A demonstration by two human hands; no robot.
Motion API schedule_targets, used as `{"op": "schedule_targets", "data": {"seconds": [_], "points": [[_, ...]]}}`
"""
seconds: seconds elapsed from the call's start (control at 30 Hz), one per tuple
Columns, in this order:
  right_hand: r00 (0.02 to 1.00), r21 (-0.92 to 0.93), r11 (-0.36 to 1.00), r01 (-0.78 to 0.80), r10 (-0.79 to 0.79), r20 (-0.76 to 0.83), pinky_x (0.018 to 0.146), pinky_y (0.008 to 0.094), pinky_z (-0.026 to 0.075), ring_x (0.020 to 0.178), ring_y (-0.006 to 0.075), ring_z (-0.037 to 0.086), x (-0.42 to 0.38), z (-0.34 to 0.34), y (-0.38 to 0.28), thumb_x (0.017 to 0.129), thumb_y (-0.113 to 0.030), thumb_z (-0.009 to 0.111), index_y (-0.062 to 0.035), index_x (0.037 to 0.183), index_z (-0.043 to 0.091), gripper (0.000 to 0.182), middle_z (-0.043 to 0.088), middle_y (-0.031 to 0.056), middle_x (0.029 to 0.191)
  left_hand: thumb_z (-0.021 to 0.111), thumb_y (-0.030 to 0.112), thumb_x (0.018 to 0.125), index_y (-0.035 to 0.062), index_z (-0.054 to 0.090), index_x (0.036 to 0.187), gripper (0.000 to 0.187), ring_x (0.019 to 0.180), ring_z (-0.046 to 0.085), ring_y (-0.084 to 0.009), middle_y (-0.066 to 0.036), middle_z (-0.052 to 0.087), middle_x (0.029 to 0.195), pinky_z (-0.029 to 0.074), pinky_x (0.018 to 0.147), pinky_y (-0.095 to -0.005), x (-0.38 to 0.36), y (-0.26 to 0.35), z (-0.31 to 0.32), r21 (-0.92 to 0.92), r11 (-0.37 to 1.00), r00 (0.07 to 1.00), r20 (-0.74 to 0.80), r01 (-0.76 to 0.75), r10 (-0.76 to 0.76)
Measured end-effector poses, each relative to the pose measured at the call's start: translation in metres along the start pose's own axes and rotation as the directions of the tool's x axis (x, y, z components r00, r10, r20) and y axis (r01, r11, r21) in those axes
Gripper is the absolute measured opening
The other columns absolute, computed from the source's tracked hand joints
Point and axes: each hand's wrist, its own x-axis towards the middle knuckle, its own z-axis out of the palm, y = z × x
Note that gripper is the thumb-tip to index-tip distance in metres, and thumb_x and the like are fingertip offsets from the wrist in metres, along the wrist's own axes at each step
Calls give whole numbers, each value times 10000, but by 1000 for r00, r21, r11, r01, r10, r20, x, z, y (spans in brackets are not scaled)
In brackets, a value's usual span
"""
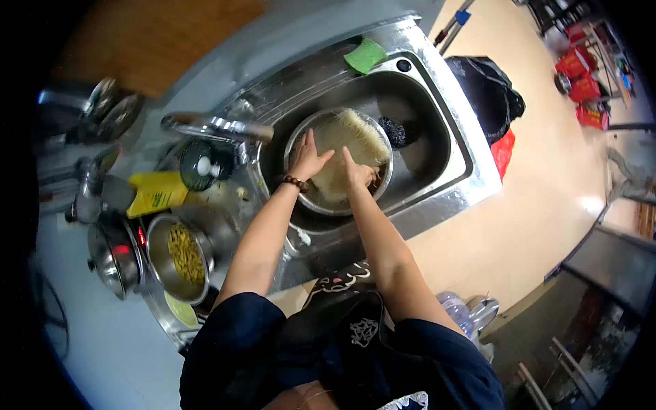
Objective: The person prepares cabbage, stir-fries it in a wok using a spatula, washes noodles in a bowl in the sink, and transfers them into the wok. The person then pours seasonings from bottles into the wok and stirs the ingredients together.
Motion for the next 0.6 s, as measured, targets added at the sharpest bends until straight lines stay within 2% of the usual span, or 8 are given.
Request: {"op": "schedule_targets", "data": {"seconds": [0.1,0.23,0.37,0.4,0.43,0.5,0.57,0.6], "points": [[989,-169,982,83,-102,-109,1053,434,215,1313,396,165,0,10,-12,560,-649,706,143,1335,26,1300,137,291,1412,650,379,768,4,225,1365,823,1254,313,-400,-221,309,1379,307,1016,-420,29,3,11,-79,996,993,114,31,-21],[998,-415,910,-25,1,-60,1054,437,220,1310,362,215,7,17,-13,668,-759,483,37,1382,147,1121,190,213,1436,462,530,845,32,175,1385,788,1275,291,-383,-241,283,1387,276,1024,-467,46,-22,50,160,969,918,323,187,-230],[988,-586,809,47,48,146,1044,383,246,1308,301,279,20,9,-15,764,-657,473,-27,1383,263,907,266,180,1426,416,508,860,56,360,1331,655,1203,410,-367,-211,355,1358,360,976,-411,54,-39,49,186,964,831,493,188,-257],[940,-493,857,149,31,339,1024,407,278,1270,316,335,20,4,-15,772,-637,476,-23,1347,330,854,325,197,1387,447,464,856,11,548,1166,558,1128,478,-375,-231,414,1304,379,953,-418,56,-38,40,282,958,826,553,-58,-113],[856,-376,897,232,-4,517,1004,432,311,1232,332,392,20,0,-15,779,-618,479,-20,1311,397,805,383,215,1347,447,464,856,11,548,1166,558,1128,478,-375,-231,414,1304,379,953,-418,54,-33,35,281,958,823,557,-62,-111],[894,-548,807,219,60,444,1012,423,300,1232,351,383,23,-3,-23,756,-636,496,-3,1328,350,866,368,237,1347,487,434,840,-34,634,997,515,1091,505,-364,-266,452,1249,380,949,-421,47,-27,26,313,937,809,505,153,-301],[952,-827,542,151,144,268,1029,406,278,1233,388,365,26,-5,-31,710,-671,532,31,1362,257,997,337,282,1346,520,428,826,-51,616,1017,525,1081,503,-385,-298,451,1228,377,943,-432,48,-26,19,335,940,781,569,66,-258],[953,-827,542,148,146,266,1029,406,278,1233,388,365,19,-12,-32,710,-671,532,31,1362,257,997,337,282,1346,520,430,828,-57,600,1044,539,1086,497,-395,-304,438,1239,371,947,-434,41,-16,7,271,956,822,517,110,-241]]}}
